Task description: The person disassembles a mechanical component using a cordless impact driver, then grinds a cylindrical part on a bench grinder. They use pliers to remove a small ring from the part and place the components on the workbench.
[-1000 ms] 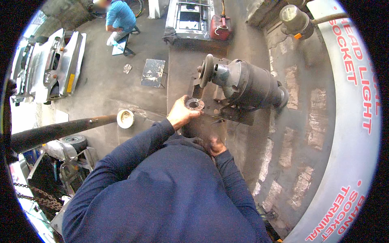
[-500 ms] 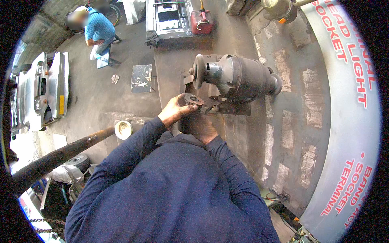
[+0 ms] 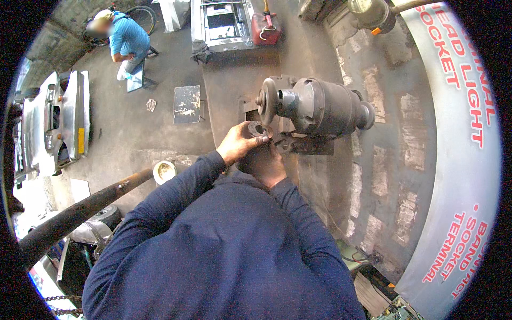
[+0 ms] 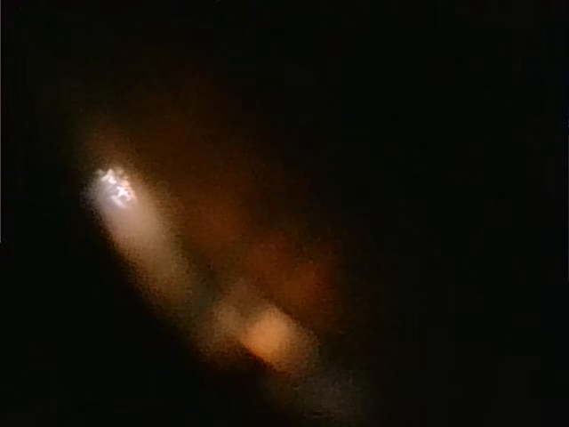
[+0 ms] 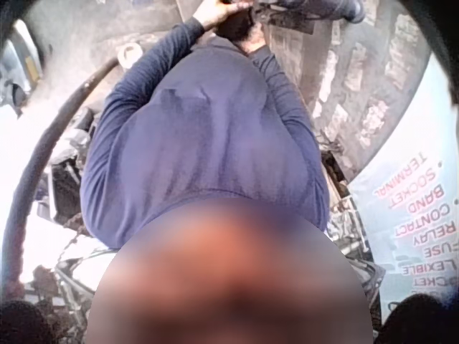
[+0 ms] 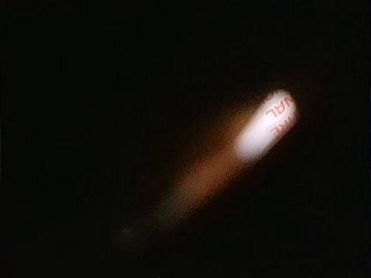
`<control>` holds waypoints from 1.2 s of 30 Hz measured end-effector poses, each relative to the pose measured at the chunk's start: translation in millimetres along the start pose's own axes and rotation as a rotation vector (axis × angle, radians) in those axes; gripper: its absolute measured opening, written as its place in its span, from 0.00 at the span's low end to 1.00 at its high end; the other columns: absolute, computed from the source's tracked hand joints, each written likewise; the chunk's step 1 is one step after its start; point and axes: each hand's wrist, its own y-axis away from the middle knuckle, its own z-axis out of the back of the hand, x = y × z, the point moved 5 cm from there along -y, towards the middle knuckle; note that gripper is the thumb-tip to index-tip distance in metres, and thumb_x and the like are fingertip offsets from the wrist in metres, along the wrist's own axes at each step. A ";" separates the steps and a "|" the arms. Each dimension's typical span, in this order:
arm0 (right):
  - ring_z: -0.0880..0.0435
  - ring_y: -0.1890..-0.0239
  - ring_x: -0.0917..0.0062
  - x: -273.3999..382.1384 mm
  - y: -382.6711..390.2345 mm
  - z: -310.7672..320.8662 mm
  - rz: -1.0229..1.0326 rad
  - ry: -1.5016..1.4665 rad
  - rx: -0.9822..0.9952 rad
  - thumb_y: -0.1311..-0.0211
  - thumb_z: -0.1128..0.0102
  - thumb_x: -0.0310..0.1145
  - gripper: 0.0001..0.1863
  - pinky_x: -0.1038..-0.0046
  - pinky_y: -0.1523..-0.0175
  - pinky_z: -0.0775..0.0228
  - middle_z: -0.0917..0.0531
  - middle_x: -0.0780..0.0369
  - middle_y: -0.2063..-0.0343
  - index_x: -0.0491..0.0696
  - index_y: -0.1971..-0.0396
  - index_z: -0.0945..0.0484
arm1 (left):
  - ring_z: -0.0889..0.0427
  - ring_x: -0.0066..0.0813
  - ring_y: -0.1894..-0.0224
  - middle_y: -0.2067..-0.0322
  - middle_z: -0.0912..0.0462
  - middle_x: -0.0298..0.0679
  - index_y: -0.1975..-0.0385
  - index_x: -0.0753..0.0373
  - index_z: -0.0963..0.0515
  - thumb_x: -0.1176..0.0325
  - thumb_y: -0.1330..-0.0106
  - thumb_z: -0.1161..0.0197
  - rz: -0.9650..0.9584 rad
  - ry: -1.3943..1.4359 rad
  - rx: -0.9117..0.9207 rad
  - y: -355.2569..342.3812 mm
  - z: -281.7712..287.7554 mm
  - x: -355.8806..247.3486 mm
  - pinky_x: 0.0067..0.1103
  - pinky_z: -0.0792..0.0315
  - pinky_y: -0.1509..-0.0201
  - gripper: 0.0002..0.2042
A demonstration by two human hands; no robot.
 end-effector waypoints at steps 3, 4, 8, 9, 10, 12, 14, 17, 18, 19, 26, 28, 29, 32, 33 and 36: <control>0.25 0.37 0.64 4.6 0.5 -2.6 0.013 0.062 -0.026 0.40 0.35 0.59 0.36 0.53 0.30 0.36 0.23 0.61 0.39 0.55 0.36 0.28 | 0.17 0.35 0.51 0.54 0.16 0.52 0.49 0.75 0.26 0.56 0.44 0.22 0.009 -0.142 -0.053 -6.0 -1.0 7.5 0.28 0.25 0.43 0.32; 0.25 0.37 0.63 -0.5 -0.8 -0.7 -0.003 0.036 -0.026 0.40 0.35 0.59 0.36 0.53 0.30 0.36 0.23 0.61 0.39 0.54 0.36 0.28 | 0.17 0.36 0.50 0.54 0.16 0.53 0.48 0.76 0.26 0.55 0.44 0.22 -0.016 -0.199 -0.104 -8.4 -2.1 9.7 0.29 0.25 0.42 0.33; 0.26 0.36 0.63 -6.6 -6.0 11.3 -0.049 0.096 0.039 0.39 0.37 0.61 0.37 0.53 0.31 0.36 0.24 0.61 0.38 0.54 0.36 0.29 | 0.16 0.43 0.49 0.54 0.16 0.57 0.48 0.77 0.26 0.54 0.46 0.22 0.011 -0.250 -0.138 -6.3 -1.3 -3.8 0.32 0.25 0.43 0.35; 0.26 0.36 0.62 -1.1 -8.5 8.8 -0.055 0.140 0.053 0.39 0.38 0.61 0.37 0.53 0.31 0.36 0.24 0.60 0.38 0.54 0.35 0.29 | 0.16 0.43 0.50 0.55 0.16 0.57 0.49 0.76 0.25 0.55 0.46 0.22 0.010 -0.278 -0.162 -6.9 -1.7 -5.9 0.31 0.25 0.43 0.33; 0.26 0.36 0.62 4.3 -10.5 7.5 -0.061 0.185 0.065 0.38 0.39 0.61 0.37 0.53 0.31 0.36 0.24 0.60 0.38 0.54 0.35 0.29 | 0.15 0.44 0.51 0.55 0.15 0.57 0.50 0.75 0.24 0.55 0.46 0.22 0.007 -0.305 -0.183 -7.8 -0.9 -10.3 0.31 0.24 0.44 0.32; 0.26 0.36 0.62 7.2 -13.4 7.5 -0.093 0.193 0.096 0.38 0.39 0.61 0.37 0.53 0.31 0.36 0.24 0.60 0.38 0.53 0.35 0.30 | 0.14 0.43 0.52 0.56 0.15 0.55 0.52 0.73 0.22 0.56 0.47 0.22 0.005 -0.325 -0.160 -6.6 1.6 -16.8 0.31 0.24 0.45 0.30; 0.26 0.36 0.61 -0.4 -13.9 9.7 -0.104 0.188 0.102 0.38 0.40 0.61 0.38 0.53 0.31 0.36 0.25 0.59 0.37 0.53 0.35 0.30 | 0.14 0.43 0.52 0.56 0.15 0.55 0.52 0.73 0.22 0.56 0.47 0.22 0.024 -0.354 -0.173 -1.6 1.1 -22.4 0.31 0.24 0.45 0.30; 0.27 0.35 0.61 -11.0 -12.2 11.4 -0.086 0.197 0.060 0.36 0.42 0.62 0.38 0.53 0.30 0.37 0.26 0.59 0.36 0.52 0.33 0.31 | 0.14 0.44 0.52 0.56 0.15 0.55 0.52 0.72 0.22 0.55 0.47 0.22 0.004 -0.317 -0.192 -1.9 5.2 -17.8 0.32 0.24 0.45 0.30; 0.27 0.35 0.61 -19.2 -9.9 16.7 -0.136 0.091 0.067 0.36 0.43 0.62 0.38 0.54 0.30 0.37 0.27 0.59 0.36 0.52 0.33 0.32 | 0.14 0.44 0.53 0.57 0.15 0.56 0.53 0.73 0.22 0.55 0.46 0.23 -0.008 -0.286 -0.181 -2.9 3.1 -12.1 0.32 0.23 0.46 0.30; 0.28 0.35 0.61 -29.5 -6.9 22.8 -0.188 -0.014 0.065 0.36 0.43 0.62 0.39 0.54 0.30 0.37 0.27 0.58 0.35 0.52 0.32 0.33 | 0.14 0.44 0.54 0.58 0.15 0.56 0.53 0.73 0.23 0.54 0.46 0.23 -0.020 -0.258 -0.173 -4.1 0.7 -3.0 0.32 0.23 0.48 0.30; 0.29 0.34 0.61 -30.9 25.0 11.5 -0.621 -1.018 -0.090 0.35 0.41 0.60 0.39 0.53 0.28 0.39 0.29 0.58 0.34 0.53 0.31 0.35 | 0.13 0.42 0.55 0.59 0.14 0.56 0.53 0.74 0.23 0.56 0.44 0.25 0.013 -0.295 -0.200 13.8 4.7 20.4 0.33 0.20 0.50 0.28; 0.30 0.33 0.61 -34.9 32.6 10.0 -0.655 -0.949 -0.083 0.36 0.41 0.60 0.39 0.54 0.28 0.40 0.29 0.58 0.33 0.53 0.31 0.35 | 0.13 0.41 0.55 0.60 0.14 0.55 0.54 0.74 0.23 0.53 0.44 0.25 0.053 -0.271 -0.222 22.8 6.2 31.1 0.33 0.20 0.51 0.29; 0.30 0.33 0.62 -33.4 27.9 2.9 -0.604 -0.912 -0.072 0.36 0.41 0.60 0.39 0.55 0.28 0.40 0.30 0.58 0.33 0.53 0.31 0.35 | 0.13 0.43 0.56 0.61 0.14 0.54 0.54 0.73 0.23 0.51 0.44 0.25 0.035 -0.287 -0.223 24.6 8.7 32.1 0.33 0.21 0.52 0.30; 0.30 0.33 0.61 -19.7 32.0 -10.4 -0.606 -0.940 0.011 0.35 0.44 0.62 0.40 0.53 0.28 0.40 0.31 0.59 0.33 0.54 0.30 0.37 | 0.15 0.46 0.53 0.58 0.15 0.57 0.53 0.72 0.23 0.50 0.46 0.24 0.039 -0.320 -0.261 31.6 10.9 31.7 0.33 0.24 0.47 0.31; 0.30 0.33 0.61 -17.0 29.1 -17.9 -0.602 -0.939 0.014 0.35 0.44 0.62 0.40 0.53 0.28 0.40 0.31 0.59 0.33 0.55 0.30 0.36 | 0.15 0.46 0.52 0.57 0.16 0.57 0.53 0.72 0.23 0.50 0.46 0.24 0.059 -0.278 -0.240 34.1 15.9 31.7 0.34 0.24 0.46 0.32; 0.30 0.33 0.61 -28.5 23.6 -5.0 -0.598 -0.919 -0.016 0.35 0.43 0.62 0.39 0.52 0.29 0.40 0.29 0.59 0.34 0.55 0.30 0.36 | 0.15 0.44 0.51 0.56 0.15 0.55 0.51 0.73 0.24 0.50 0.46 0.23 0.039 -0.231 -0.234 35.4 18.0 22.9 0.33 0.24 0.46 0.33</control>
